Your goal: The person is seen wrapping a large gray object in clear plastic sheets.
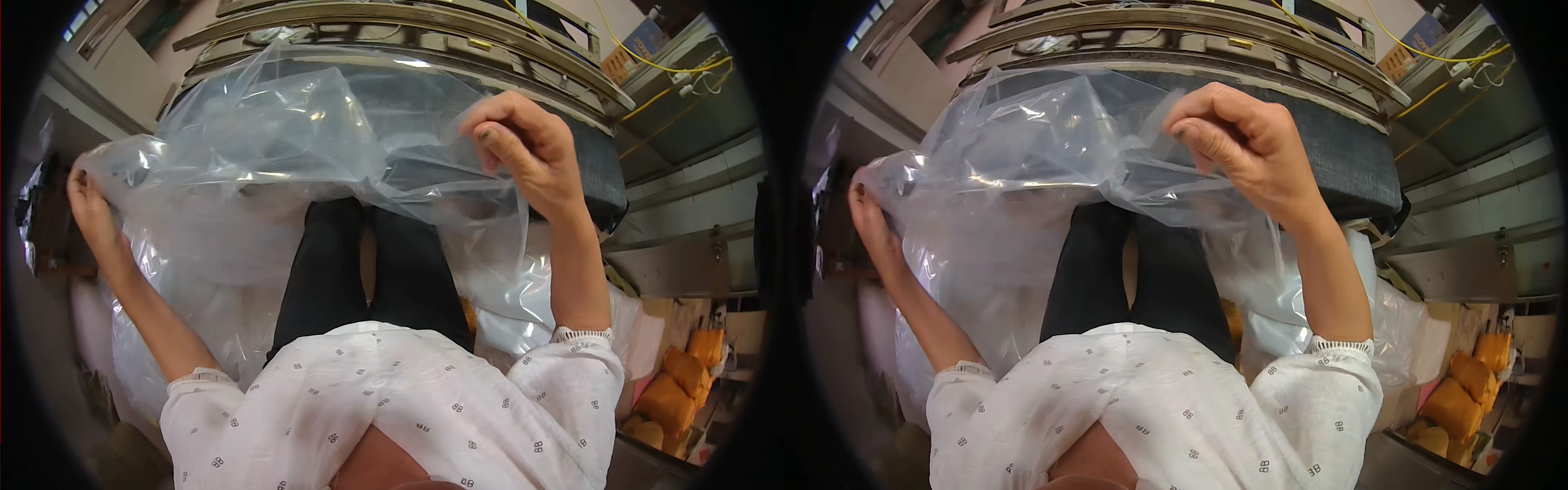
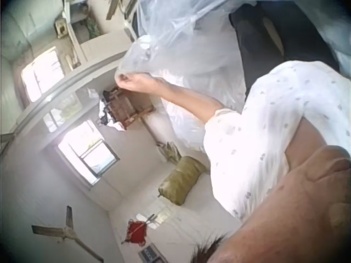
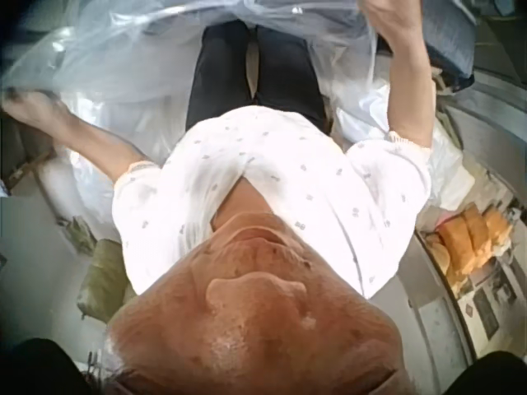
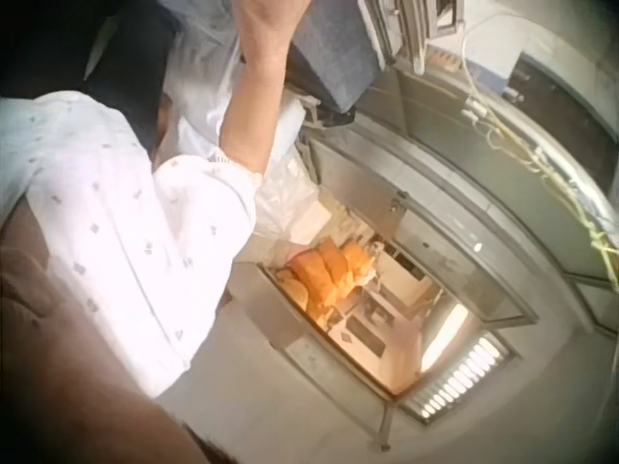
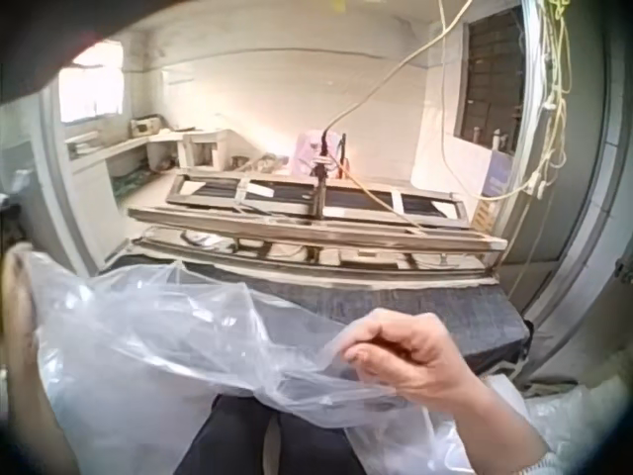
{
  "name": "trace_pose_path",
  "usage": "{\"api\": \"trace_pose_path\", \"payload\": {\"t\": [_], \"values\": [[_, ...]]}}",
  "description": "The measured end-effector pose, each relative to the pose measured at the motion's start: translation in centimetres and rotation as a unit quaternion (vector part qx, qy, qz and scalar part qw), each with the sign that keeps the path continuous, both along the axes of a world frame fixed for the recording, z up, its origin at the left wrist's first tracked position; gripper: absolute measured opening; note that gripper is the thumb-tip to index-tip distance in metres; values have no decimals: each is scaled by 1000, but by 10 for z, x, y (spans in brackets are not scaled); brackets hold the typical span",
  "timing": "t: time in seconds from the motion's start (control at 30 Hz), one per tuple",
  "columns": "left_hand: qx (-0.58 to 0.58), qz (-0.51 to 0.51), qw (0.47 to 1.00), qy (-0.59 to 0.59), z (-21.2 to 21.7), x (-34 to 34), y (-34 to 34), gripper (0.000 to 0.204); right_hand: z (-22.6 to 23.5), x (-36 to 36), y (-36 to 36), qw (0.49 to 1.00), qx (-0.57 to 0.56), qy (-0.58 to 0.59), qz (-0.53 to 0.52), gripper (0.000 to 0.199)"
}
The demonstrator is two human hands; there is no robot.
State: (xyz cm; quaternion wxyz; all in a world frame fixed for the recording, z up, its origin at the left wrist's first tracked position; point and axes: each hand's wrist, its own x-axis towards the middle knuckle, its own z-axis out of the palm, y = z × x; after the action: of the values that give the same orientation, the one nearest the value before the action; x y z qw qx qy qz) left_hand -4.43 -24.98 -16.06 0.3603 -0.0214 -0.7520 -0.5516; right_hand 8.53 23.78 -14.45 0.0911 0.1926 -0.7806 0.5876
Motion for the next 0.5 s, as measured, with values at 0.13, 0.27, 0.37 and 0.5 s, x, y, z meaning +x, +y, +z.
{"api": "trace_pose_path", "payload": {"t": [0.13, 0.27, 0.37, 0.5], "values": [[-97, -102, 952, 273, 39, 58, 176, 32, 14, 21, -18, 995, 43, 40, -75, 19], [-419, -281, 830, 237, 61, 84, 267, 32, 14, 32, -23, 990, 29, 94, -103, 21], [-390, -550, 736, 56, 74, 64, 275, 25, 18, 38, -39, 982, -42, 79, -169, 18], [-237, -622, 746, 22, 60, 57, 291, 19, 4, 48, -15, 986, -4, 52, -156, 14]]}}
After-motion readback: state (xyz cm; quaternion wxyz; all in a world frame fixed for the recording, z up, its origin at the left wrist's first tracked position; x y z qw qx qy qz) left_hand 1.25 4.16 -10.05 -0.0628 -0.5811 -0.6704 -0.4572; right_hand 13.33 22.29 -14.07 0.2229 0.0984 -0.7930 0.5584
